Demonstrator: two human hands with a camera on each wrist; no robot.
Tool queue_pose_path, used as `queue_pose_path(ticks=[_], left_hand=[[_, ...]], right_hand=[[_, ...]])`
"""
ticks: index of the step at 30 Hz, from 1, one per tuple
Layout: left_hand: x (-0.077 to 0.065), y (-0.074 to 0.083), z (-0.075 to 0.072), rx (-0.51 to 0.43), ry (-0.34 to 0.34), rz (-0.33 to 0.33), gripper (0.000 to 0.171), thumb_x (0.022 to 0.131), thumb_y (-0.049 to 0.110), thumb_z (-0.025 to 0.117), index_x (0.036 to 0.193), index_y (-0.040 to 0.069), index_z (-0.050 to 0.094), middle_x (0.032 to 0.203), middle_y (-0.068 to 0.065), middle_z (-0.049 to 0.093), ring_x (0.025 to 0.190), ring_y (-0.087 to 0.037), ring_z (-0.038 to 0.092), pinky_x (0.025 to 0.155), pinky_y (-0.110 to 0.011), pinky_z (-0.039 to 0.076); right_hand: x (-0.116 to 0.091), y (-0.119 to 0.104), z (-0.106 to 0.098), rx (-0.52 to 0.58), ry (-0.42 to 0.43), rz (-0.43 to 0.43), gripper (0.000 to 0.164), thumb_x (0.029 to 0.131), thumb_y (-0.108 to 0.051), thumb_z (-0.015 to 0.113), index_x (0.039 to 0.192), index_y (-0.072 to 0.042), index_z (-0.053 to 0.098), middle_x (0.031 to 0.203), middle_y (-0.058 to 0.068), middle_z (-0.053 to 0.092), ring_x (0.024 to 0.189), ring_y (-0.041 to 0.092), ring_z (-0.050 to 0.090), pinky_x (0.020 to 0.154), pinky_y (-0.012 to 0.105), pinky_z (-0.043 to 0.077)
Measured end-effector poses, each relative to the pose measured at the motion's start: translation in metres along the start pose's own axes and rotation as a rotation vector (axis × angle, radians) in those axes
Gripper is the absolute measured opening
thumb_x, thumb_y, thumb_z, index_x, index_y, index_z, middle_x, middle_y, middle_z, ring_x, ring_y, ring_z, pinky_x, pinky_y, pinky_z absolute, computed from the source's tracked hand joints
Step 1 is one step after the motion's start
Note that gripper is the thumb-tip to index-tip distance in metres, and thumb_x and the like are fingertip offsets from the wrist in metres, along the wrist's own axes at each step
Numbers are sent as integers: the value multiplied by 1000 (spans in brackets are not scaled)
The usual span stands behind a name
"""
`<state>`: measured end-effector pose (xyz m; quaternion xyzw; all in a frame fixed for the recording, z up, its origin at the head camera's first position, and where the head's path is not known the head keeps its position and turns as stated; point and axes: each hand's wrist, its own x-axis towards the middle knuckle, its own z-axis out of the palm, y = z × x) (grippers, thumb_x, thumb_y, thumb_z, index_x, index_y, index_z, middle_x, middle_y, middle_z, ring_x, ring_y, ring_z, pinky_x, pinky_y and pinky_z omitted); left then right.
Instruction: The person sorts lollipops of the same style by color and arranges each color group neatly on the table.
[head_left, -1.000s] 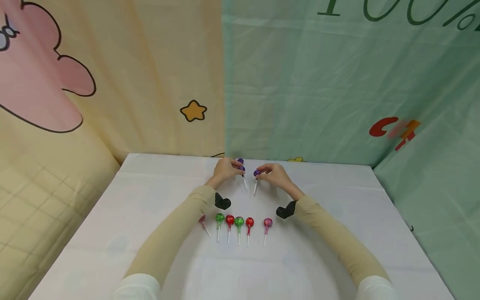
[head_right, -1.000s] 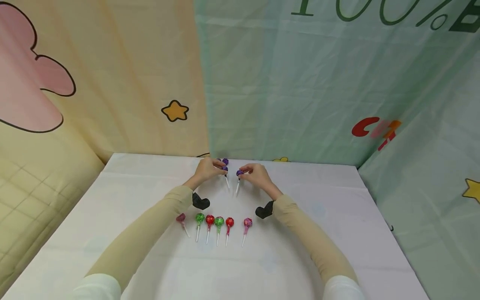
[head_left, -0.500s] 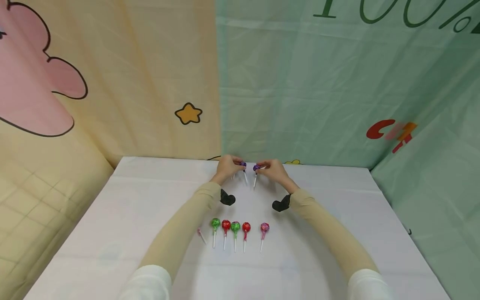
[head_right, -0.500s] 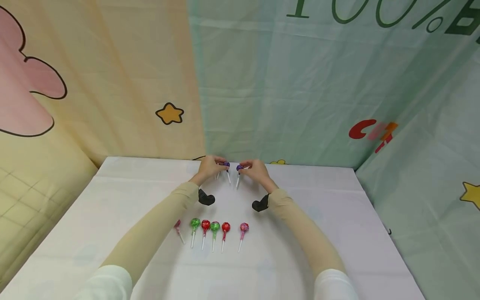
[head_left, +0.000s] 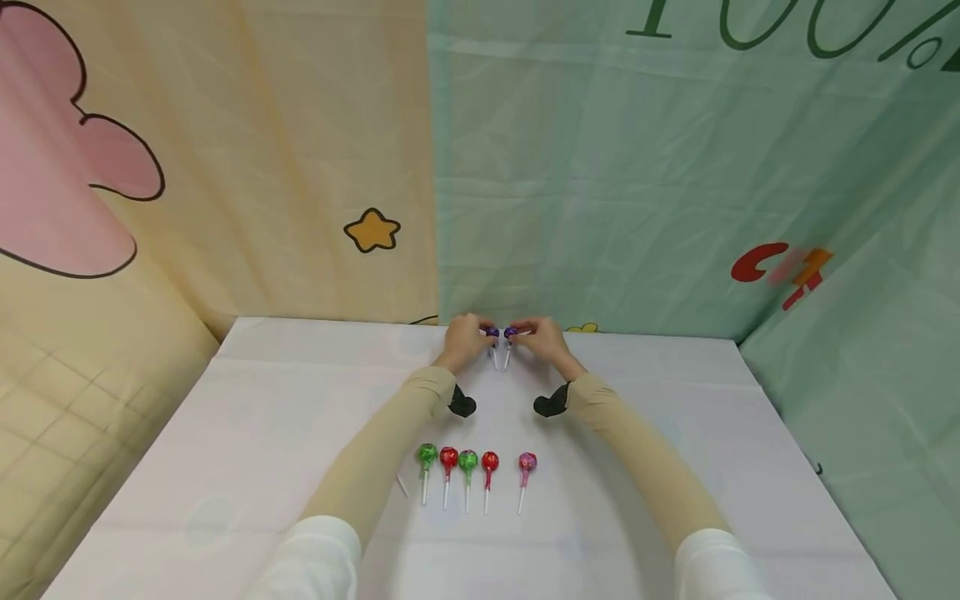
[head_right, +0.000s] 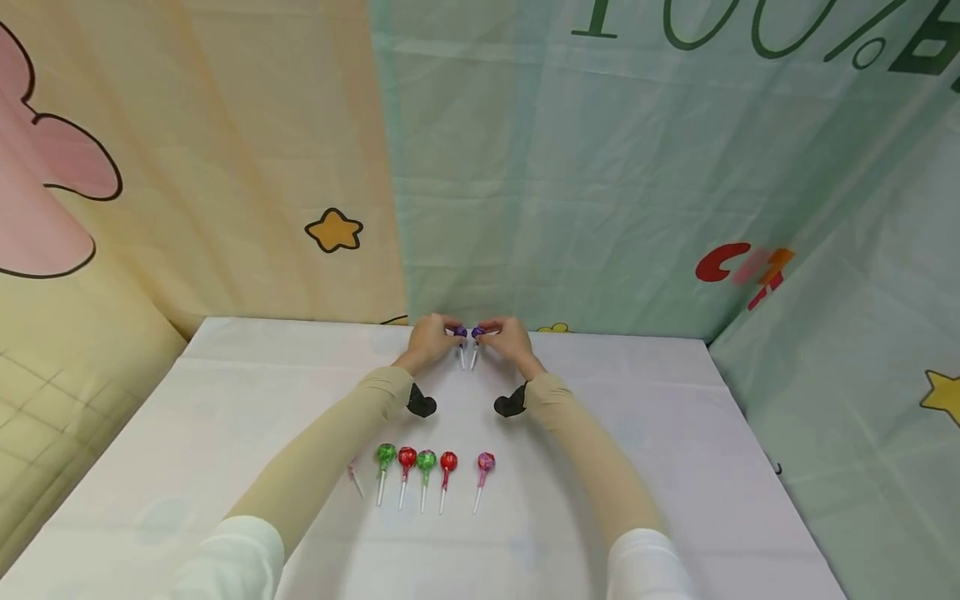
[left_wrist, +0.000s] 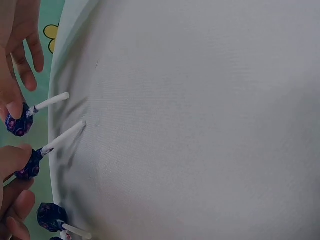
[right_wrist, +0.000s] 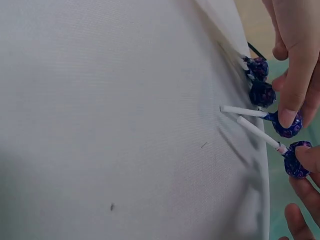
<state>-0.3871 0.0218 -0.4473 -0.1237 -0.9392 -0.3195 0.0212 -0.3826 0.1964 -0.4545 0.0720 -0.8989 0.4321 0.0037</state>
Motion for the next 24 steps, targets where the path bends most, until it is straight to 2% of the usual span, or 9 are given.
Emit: queue_pose_path(ticks=[4,8,11,12,14,18,19,24], left_hand=[[2,0,2,46,-15,10,32,85,22,73,115,11,71,115,-5,71,109,-23,66,89,-37,52],[5,-2,6,112,-18,35,30,85,24,73,113,14,72,113,-3,72,107,-22,66,85,-37,53],[8,-4,10,188,-18,69,28,86,27,73,112,16,73,110,-2,73,103,-21,67,83,-37,53],[9,-4,11,211,-17,77,28,86,27,73,112,16,73,109,-2,73,102,-21,67,82,-37,53],[10,-4,13,248,-14,83,28,85,28,73,111,17,73,106,-2,74,99,-21,68,80,-36,54],[11,-2,17,287,-1,62,28,84,29,74,111,19,74,106,-3,74,97,-21,68,76,-36,54],[11,-1,18,288,3,54,28,84,29,74,111,19,74,107,-3,73,97,-21,68,75,-36,54],[14,3,18,284,26,28,27,84,29,74,110,20,74,109,-2,73,98,-22,68,73,-36,54]], right_hand=[[2,1,7,-39,24,31,31,87,-15,70,115,-4,69,113,16,70,102,30,65,83,37,52],[4,0,10,-63,23,95,31,87,-18,70,116,-7,70,113,13,71,105,29,65,89,40,50],[9,5,12,-63,17,114,30,84,-22,73,112,-10,72,107,11,73,101,27,67,89,40,50],[12,11,13,-60,26,89,29,82,-25,75,108,-11,74,102,9,74,95,24,68,84,37,51],[16,15,14,-61,20,89,29,81,-26,76,107,-12,74,99,8,75,92,22,69,82,35,51],[15,17,17,-69,22,101,30,83,-26,74,109,-11,73,101,9,74,95,23,68,85,36,50],[13,13,16,-78,14,128,31,85,-23,72,112,-9,71,106,11,73,101,25,67,91,40,49],[8,9,16,-109,38,106,31,89,-21,67,117,-7,69,111,13,71,106,27,66,93,40,48]])
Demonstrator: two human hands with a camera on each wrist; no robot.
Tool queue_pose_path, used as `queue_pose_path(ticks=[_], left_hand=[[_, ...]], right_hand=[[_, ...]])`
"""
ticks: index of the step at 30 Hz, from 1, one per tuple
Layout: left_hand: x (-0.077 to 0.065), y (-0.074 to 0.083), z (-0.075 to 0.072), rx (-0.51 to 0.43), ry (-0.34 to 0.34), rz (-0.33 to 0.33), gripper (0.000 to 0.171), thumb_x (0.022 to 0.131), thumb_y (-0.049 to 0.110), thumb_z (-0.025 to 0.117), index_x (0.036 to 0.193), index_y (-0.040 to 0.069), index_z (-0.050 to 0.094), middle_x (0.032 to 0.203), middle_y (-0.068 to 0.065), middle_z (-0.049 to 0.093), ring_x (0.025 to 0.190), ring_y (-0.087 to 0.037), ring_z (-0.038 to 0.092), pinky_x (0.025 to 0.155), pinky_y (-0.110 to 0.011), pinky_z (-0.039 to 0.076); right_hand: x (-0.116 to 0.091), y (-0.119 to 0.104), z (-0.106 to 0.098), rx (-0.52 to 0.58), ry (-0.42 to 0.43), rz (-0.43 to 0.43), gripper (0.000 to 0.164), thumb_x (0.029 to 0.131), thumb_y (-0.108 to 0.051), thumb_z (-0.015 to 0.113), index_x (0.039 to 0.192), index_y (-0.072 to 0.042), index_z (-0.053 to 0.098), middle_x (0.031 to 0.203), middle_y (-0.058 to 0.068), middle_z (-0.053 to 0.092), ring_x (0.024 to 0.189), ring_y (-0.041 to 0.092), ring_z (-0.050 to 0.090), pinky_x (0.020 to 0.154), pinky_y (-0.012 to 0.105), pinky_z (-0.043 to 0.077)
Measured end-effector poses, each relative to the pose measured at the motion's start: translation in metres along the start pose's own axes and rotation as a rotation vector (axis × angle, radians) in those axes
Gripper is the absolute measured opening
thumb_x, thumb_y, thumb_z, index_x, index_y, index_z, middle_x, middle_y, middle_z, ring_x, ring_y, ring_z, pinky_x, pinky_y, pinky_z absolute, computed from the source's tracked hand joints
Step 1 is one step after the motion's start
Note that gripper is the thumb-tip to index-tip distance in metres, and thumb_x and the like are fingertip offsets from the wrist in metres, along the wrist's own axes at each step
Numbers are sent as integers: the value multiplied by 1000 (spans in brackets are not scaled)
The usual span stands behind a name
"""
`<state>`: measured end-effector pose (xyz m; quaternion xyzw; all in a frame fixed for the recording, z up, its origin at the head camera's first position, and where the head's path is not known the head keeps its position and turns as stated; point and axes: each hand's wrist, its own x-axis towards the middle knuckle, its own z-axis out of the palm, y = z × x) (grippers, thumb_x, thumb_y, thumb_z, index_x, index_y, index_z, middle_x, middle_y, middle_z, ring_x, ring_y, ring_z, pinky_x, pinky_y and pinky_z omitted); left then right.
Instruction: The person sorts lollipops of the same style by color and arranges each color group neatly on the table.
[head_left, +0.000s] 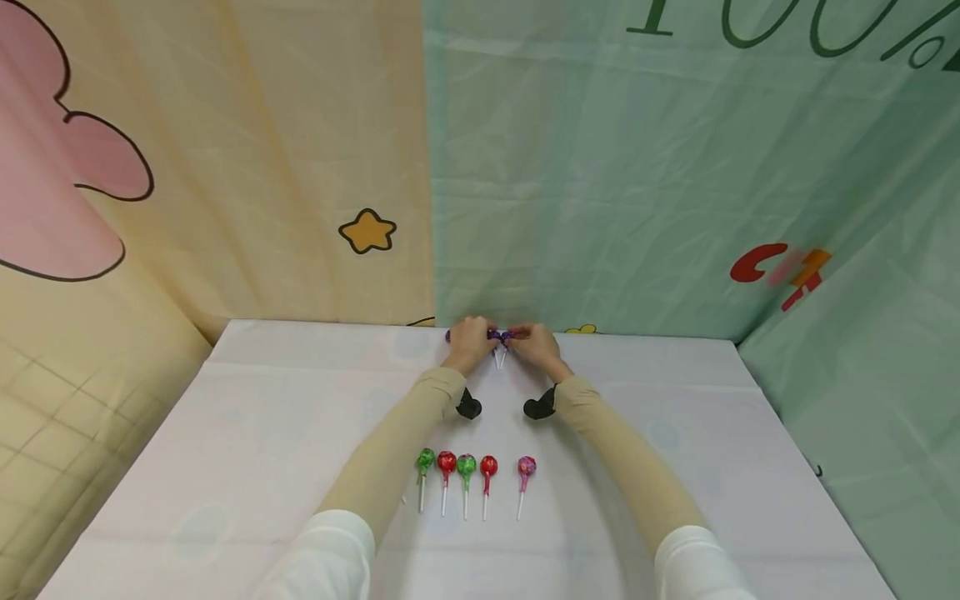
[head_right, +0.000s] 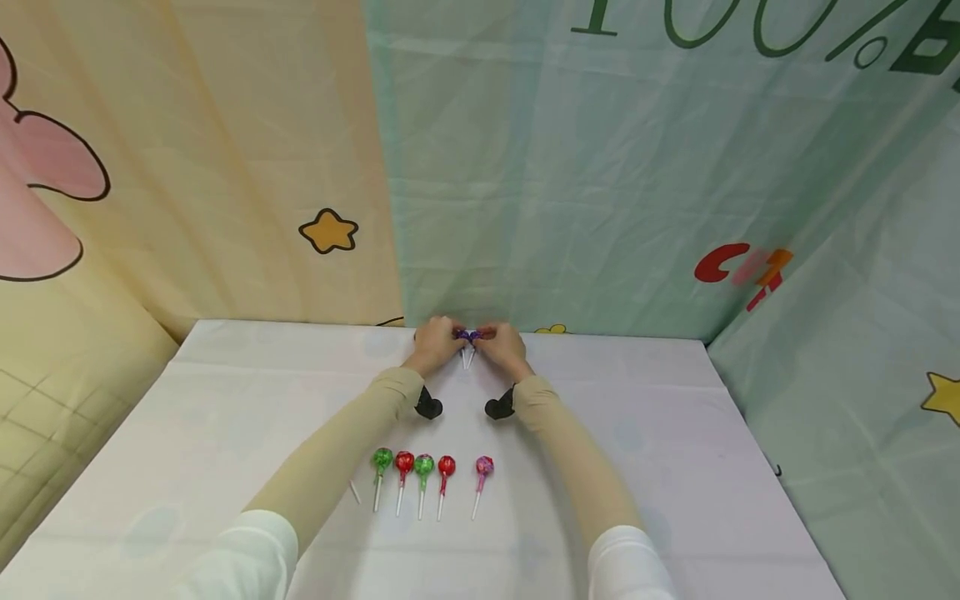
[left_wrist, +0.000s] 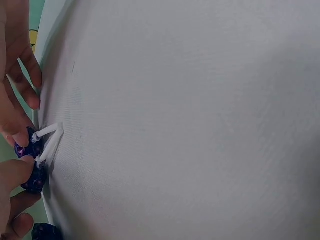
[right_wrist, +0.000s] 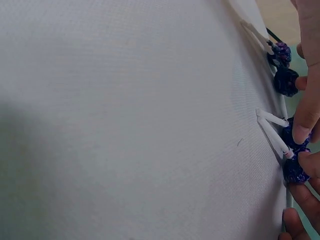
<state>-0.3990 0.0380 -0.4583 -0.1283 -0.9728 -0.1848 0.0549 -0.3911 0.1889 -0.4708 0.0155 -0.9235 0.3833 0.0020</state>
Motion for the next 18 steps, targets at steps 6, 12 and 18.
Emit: queue_pose_path(ticks=[6,12,18], left_hand=[[-1,0,-2,-2,-11,-34,29,84,31,74,111,21,73,111,-2,72,98,-22,67,72,-36,54],[-2,-1,-5,-13,-4,-35,28,85,30,73,111,20,74,112,-3,72,100,-22,67,73,-36,54],[-2,-2,-7,-7,-21,-37,28,85,30,73,111,19,73,113,-3,72,102,-22,66,75,-36,55]], right_hand=[[-3,-5,-1,12,-1,-2,32,89,-21,67,116,-5,68,112,15,70,107,28,65,94,40,48],[-2,-2,-2,24,5,-2,32,89,-23,68,116,-5,69,110,15,71,106,28,66,93,40,49],[-1,3,-1,46,5,-6,33,89,-23,68,115,-4,69,109,15,71,104,28,67,91,39,50]])
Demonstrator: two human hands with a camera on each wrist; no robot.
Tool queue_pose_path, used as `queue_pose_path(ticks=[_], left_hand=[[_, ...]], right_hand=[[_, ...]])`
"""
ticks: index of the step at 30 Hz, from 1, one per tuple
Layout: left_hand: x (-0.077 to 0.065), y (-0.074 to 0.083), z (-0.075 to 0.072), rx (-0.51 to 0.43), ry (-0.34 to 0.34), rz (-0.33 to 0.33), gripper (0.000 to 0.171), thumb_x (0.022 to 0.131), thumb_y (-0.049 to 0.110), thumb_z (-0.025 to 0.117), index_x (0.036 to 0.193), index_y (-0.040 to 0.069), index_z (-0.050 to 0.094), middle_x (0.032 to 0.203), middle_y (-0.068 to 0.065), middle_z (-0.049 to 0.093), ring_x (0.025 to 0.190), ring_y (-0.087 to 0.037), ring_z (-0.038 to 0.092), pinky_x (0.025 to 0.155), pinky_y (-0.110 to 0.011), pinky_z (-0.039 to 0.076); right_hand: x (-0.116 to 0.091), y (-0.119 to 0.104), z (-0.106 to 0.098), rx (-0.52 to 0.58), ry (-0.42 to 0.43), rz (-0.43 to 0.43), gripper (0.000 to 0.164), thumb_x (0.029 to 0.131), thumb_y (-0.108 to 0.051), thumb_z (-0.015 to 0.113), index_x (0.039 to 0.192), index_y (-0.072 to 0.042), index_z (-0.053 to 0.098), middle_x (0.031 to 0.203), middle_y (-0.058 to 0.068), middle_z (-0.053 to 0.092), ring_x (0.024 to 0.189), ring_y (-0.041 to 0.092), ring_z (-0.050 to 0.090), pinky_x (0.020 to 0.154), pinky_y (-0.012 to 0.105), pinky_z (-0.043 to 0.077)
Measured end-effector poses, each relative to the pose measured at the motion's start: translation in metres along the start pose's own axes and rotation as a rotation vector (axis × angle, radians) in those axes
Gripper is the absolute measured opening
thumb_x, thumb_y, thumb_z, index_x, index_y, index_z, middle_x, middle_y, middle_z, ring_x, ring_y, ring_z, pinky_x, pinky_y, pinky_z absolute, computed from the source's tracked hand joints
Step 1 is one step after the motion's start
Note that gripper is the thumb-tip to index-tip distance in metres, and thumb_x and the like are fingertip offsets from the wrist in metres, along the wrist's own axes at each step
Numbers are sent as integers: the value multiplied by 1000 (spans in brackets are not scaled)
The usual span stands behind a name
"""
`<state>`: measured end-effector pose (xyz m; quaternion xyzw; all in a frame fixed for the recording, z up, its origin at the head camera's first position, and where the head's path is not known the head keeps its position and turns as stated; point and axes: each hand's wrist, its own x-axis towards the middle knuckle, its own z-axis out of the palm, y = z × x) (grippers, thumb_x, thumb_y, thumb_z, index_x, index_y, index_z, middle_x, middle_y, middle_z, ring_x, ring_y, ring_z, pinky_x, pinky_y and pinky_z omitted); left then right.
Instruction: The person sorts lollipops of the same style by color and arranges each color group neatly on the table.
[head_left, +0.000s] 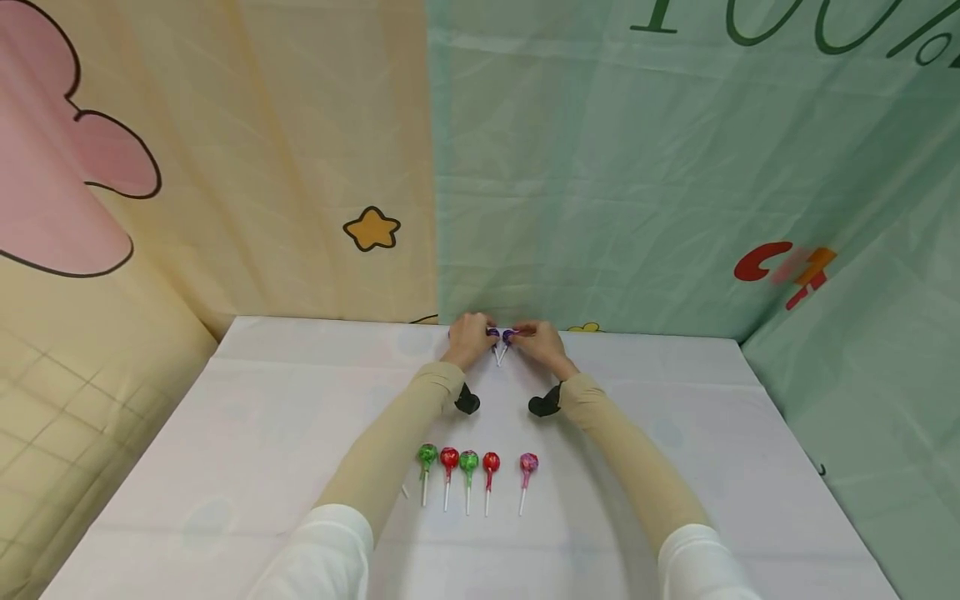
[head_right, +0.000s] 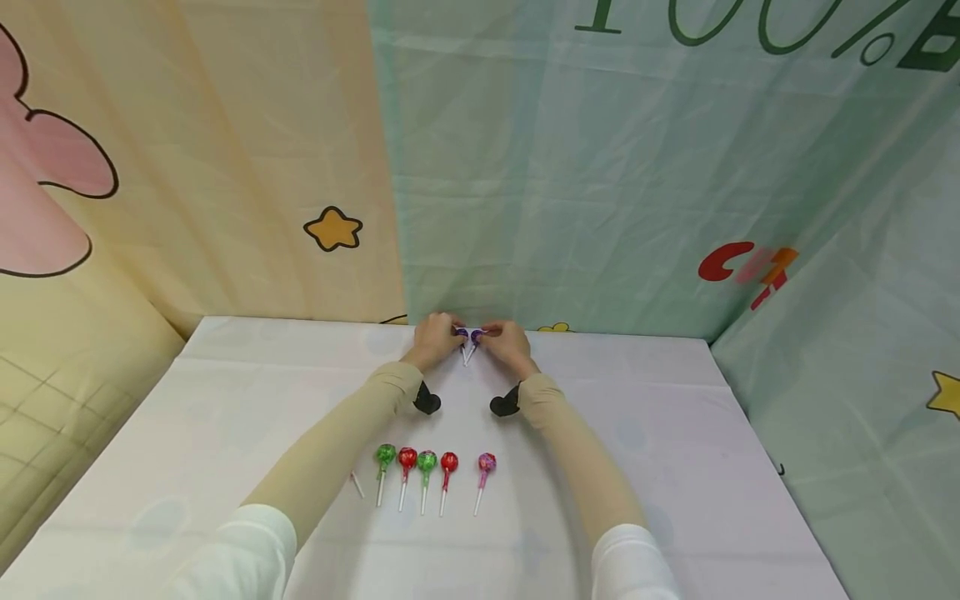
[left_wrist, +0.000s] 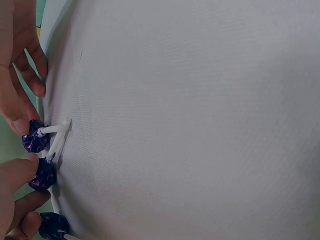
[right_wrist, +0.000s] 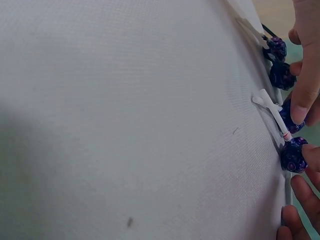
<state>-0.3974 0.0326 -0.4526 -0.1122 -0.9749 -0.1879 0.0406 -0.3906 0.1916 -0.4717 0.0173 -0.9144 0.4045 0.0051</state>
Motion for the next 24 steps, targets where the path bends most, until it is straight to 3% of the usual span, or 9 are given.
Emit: queue_pose_path(ticks=[9,15,21,24], left_hand=[[0,0,-3,0,3,10,29,85,30,74,111,17,73,113,-5,71,102,-23,67,77,-36,55],[-1,0,-19,-31,29,28,27,85,22,73,110,12,73,108,-6,73,98,-21,68,77,-33,55],[-7,-2,-37,-30,28,16,26,87,22,71,113,15,72,108,-3,73,93,-19,69,68,-31,55],[-14,-3,-44,-77,21,-3,27,88,22,70,114,16,72,109,-3,72,92,-19,69,65,-31,54]], right_hand=[[-3,1,-2,-2,14,-29,30,88,-21,69,112,-2,70,106,16,72,103,29,66,88,39,50],[-7,1,-11,-27,32,-64,31,88,-19,67,114,-3,69,107,17,71,100,31,66,85,39,51],[-15,-4,-19,-16,40,-74,31,89,-16,65,118,-4,68,110,18,70,99,33,64,83,39,50],[-21,-4,-23,-9,28,-87,30,90,-13,64,119,-4,67,112,18,69,100,33,63,84,40,50]])
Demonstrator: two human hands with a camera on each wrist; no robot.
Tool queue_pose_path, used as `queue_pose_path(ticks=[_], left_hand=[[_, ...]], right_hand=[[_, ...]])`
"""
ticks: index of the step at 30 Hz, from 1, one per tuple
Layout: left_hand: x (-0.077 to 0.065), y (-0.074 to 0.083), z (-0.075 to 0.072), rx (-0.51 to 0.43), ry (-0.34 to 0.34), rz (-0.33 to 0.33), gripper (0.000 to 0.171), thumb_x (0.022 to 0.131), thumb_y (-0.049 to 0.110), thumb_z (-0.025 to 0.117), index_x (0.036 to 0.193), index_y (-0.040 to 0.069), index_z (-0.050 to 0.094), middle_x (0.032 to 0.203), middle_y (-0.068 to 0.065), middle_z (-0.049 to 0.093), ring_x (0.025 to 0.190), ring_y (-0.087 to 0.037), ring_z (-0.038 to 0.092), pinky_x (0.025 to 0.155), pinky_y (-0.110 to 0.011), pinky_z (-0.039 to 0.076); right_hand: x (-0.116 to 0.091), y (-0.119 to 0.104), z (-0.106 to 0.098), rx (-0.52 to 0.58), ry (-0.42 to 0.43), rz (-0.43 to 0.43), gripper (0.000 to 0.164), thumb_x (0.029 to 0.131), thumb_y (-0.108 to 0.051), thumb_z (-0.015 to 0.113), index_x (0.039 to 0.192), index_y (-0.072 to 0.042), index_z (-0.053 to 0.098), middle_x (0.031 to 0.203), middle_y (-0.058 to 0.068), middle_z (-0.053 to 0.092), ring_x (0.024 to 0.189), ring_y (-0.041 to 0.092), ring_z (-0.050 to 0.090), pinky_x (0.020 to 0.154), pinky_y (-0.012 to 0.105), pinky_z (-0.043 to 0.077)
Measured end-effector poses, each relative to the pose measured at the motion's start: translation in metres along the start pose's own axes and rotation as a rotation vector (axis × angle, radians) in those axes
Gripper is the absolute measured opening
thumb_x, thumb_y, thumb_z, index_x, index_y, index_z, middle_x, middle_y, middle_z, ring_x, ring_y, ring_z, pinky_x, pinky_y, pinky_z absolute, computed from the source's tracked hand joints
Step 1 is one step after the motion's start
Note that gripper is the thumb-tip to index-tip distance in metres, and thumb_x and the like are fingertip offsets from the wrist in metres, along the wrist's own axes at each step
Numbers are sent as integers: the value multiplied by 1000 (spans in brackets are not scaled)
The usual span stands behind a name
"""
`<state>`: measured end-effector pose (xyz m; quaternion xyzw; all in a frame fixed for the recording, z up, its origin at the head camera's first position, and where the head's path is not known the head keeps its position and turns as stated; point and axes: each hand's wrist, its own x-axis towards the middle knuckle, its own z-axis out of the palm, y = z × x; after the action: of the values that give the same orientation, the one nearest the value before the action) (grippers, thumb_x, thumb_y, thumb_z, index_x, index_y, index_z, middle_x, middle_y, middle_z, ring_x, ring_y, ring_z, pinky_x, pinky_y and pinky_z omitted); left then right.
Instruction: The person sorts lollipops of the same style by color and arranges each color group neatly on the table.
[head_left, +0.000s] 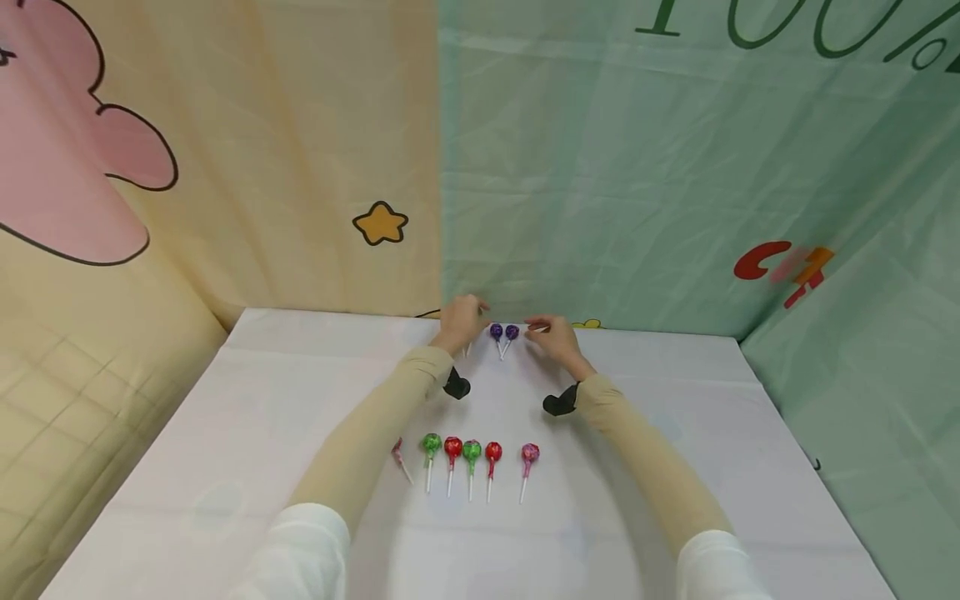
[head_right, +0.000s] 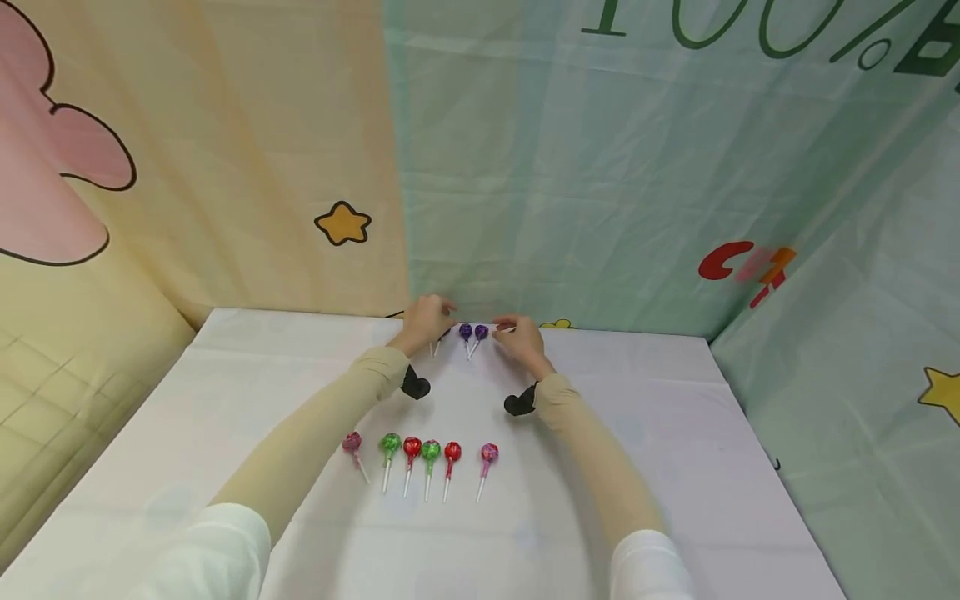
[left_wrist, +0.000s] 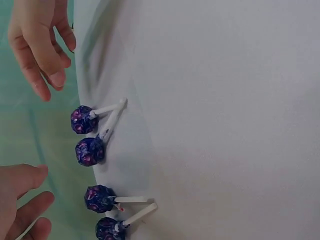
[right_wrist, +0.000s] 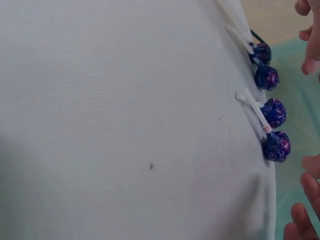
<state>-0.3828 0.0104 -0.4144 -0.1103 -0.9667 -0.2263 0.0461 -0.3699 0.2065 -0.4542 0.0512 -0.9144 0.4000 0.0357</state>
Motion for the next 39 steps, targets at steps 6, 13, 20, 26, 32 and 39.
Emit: queue_pose_path(ticks=[6,13,20,26,32,39], left_hand=[[-13,1,-16,-175,-1,-28,28,87,20,70,114,14,71,109,-5,72,93,-21,68,63,-29,51],[-28,0,-29,-261,11,-1,28,87,23,69,113,14,72,108,-4,73,94,-21,68,58,-22,45],[-50,-3,-38,-317,13,42,27,86,21,70,112,15,72,107,-4,73,95,-22,68,55,-22,42],[-74,-11,-43,-327,32,48,26,86,23,71,111,15,72,104,-4,74,88,-20,67,57,-22,42],[-95,-23,-48,-321,61,27,26,85,21,72,109,14,73,101,-4,74,64,-13,57,49,-21,35],[-119,-41,-53,-333,64,26,26,84,21,73,110,13,73,98,-6,75,60,-11,51,50,-23,34]], right_hand=[[-8,-1,-11,7,-33,-26,31,90,-10,63,121,-3,65,113,19,68,100,33,63,85,41,50],[-19,-9,-21,23,-24,-66,31,91,-7,62,120,2,64,113,21,67,102,34,61,87,43,49],[-36,-13,-24,67,30,-110,28,89,-7,65,116,-1,67,111,19,69,100,32,62,89,44,50],[-54,-17,-24,86,36,-131,27,89,-8,66,115,-2,67,110,19,69,99,33,62,88,45,50],[-70,-20,-25,79,41,-178,25,87,-7,67,112,-3,69,106,18,71,96,32,64,85,45,51],[-92,-18,-25,51,18,-195,25,88,-7,67,113,-5,69,105,15,70,95,28,63,77,36,52]])
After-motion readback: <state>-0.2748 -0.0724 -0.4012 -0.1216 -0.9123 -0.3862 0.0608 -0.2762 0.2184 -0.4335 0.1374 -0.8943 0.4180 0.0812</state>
